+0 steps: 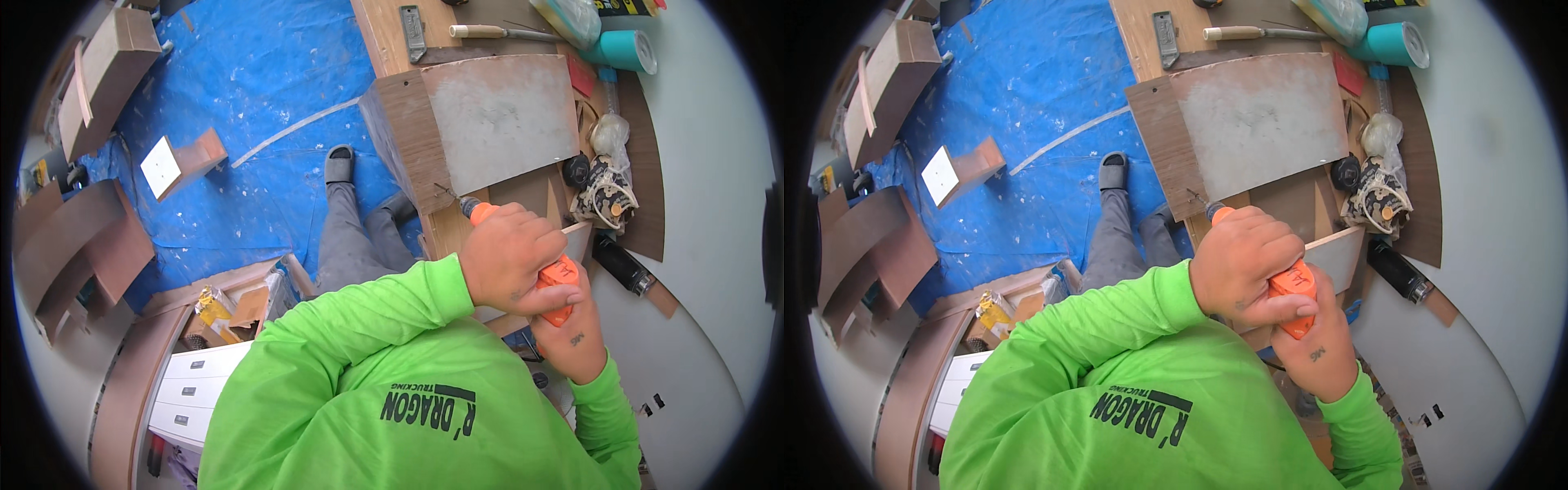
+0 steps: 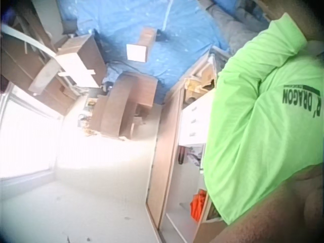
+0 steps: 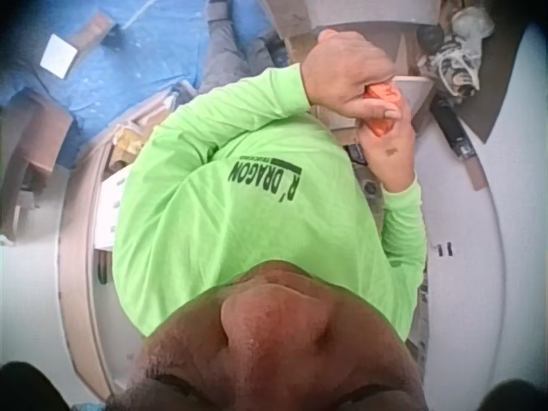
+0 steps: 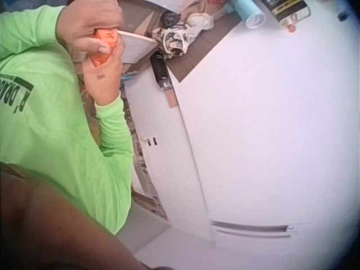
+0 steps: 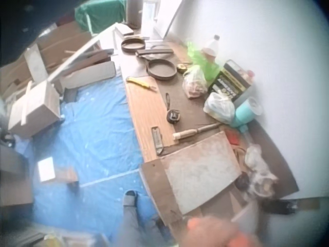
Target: The person assembles a wooden box by attaching panels with screws. They use a corded drill to drive screws into pre-drilled holes, flip the box to access different sides, and align panels before fastening them.
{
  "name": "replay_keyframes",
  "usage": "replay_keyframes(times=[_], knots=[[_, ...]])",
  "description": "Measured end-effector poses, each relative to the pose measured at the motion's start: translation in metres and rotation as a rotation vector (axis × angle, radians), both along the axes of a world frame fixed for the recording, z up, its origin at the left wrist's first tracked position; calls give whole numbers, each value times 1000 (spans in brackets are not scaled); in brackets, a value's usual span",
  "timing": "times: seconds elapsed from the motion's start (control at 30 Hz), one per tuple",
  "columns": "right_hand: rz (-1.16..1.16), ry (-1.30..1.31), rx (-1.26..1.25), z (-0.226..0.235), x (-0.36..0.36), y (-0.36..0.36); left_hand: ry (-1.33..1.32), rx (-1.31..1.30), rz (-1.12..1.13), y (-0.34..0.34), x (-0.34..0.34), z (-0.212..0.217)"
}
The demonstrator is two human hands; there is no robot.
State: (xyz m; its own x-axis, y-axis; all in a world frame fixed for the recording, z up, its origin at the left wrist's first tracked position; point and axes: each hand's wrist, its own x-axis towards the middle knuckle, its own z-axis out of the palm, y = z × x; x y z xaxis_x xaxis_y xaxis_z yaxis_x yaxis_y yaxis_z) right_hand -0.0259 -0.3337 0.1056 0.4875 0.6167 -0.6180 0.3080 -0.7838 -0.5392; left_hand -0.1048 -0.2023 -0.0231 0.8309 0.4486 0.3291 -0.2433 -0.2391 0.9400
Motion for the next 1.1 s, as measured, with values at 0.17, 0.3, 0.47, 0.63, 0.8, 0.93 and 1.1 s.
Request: replay_keyframes(times=[0.17, 0.3, 0.47, 0.63, 0.8, 0.93, 1.1], knots=[[31, -17, -36, 3, 1, 10, -38, -49, 55, 1, 2, -3], [48, -30, -25, 2, 3, 11, -33, -62, 68, 2, 2, -2], [49, -24, -62, 3, 4, 18, 2, -74, 63, 3, -2, -4], [38, -14, -40, 1, 4, 12, -94, -62, 282, 29, -13, -43], [-21, -13, -60, 6, 2, 10, 543, -369, 788, 84, -36, -176], [-10, -5, -94, 6, 8, 12, 533, -555, 784, 90, 0, -206], [-43, 160, -70, 5, 21, 22, 440, -579, 824, 85, 9, -220]])
